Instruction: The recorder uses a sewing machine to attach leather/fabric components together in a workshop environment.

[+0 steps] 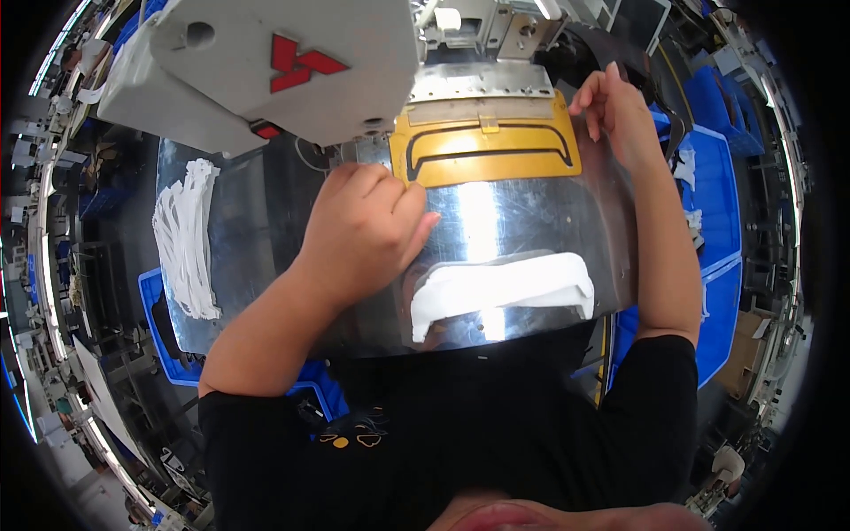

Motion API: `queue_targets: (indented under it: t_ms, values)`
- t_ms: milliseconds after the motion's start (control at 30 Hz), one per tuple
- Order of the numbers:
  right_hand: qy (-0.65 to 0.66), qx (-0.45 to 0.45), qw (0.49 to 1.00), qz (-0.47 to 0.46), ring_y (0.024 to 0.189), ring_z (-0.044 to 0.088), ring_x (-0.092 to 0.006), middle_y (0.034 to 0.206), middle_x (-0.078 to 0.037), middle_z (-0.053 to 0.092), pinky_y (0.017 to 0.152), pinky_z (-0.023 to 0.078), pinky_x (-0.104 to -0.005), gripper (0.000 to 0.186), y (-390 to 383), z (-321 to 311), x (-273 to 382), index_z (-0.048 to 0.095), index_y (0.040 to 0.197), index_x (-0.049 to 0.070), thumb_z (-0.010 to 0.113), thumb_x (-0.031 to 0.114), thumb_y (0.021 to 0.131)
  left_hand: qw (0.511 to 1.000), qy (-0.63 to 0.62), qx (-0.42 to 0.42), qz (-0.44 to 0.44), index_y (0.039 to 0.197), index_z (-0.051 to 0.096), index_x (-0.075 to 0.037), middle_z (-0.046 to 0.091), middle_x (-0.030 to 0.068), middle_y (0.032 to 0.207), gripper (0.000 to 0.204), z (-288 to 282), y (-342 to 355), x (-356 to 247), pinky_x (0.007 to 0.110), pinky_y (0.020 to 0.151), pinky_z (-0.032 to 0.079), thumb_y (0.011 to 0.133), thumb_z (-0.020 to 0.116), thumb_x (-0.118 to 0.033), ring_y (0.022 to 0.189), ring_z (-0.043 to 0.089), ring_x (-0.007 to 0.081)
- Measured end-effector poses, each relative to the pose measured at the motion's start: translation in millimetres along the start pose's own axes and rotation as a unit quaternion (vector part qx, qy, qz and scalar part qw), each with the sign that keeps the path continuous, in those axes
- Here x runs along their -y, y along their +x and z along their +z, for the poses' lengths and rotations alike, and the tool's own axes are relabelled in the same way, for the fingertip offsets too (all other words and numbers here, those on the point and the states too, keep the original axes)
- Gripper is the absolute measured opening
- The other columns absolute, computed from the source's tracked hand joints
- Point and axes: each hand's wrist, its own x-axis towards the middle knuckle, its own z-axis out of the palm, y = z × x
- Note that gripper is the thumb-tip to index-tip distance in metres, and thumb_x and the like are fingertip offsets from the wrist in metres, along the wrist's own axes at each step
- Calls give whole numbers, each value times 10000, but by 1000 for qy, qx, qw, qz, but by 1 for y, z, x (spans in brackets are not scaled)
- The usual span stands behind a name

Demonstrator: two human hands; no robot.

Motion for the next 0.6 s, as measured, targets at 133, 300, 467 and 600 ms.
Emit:
queue_targets:
  t_ms: [133, 300, 467, 600]
  values:
    - [-11, -4, 1000, 9, 622, 502, -86, 880, -53, 746, 574, 409, -244, 645, -2, 6, 0, 647, 863, 89, 368, 569, 1191, 1000, 14, 16, -4, 1065, 762, -58, 741, 90, 984, 265, 0, -1, -2, 451, 969, 535, 930, 805, -283, 986, 691, 288]
    - [-48, 5, 999, 0, 605, 513, -56, 820, -21, 734, 559, 403, -226, 633, -1, 11, 2, 674, 847, 86, 390, 531, 1195, 1000, -4, -7, -21, 1219, 739, -41, 731, 149, 1240, 379, 2, -1, 0, 467, 1077, 517, 958, 784, -313, 1164, 678, 332]
    - [-52, 14, 999, -8, 609, 523, -53, 818, -16, 731, 564, 410, -222, 612, -1, 10, 0, 690, 848, 79, 416, 502, 1194, 998, -9, 32, -45, 1316, 708, -47, 701, 165, 1356, 458, 4, -2, 0, 478, 1099, 511, 971, 773, -341, 1239, 656, 358]
    - [-79, 22, 997, -9, 618, 527, -50, 818, -1, 725, 589, 422, -230, 598, -4, 8, -2, 716, 870, 82, 425, 491, 1194, 998, -6, 48, -47, 1350, 693, -56, 687, 166, 1390, 494, 4, -2, -1, 482, 1102, 509, 978, 770, -371, 1252, 653, 361]
